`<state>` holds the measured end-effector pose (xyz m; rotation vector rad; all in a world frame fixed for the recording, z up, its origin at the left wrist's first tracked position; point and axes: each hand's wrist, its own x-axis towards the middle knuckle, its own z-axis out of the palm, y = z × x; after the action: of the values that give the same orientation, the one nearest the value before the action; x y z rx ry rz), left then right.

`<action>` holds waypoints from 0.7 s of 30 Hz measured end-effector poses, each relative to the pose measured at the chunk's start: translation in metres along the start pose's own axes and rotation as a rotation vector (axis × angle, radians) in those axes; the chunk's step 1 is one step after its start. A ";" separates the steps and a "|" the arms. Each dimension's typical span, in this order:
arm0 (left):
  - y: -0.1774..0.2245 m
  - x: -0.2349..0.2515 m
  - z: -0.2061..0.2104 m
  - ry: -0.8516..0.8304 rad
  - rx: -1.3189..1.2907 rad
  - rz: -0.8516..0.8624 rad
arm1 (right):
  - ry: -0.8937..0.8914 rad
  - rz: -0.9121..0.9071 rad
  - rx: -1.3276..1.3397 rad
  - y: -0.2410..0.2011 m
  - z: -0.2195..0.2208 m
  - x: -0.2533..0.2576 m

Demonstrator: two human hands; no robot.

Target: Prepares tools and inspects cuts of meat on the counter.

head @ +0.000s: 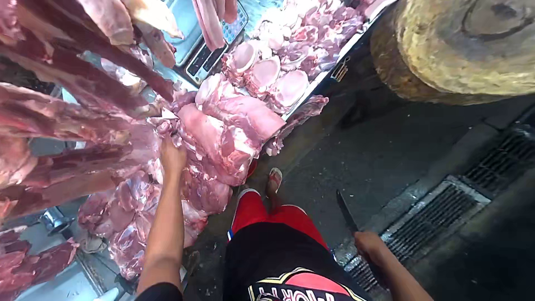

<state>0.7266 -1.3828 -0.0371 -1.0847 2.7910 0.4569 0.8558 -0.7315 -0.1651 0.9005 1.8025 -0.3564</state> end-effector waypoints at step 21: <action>-0.066 0.032 -0.028 0.068 -0.505 -0.157 | -0.172 0.075 -0.140 0.058 0.055 -0.032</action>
<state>0.7481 -1.4581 -0.0333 -1.4172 2.6822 1.1668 0.9403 -0.7395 -0.1492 0.8114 1.6103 -0.2487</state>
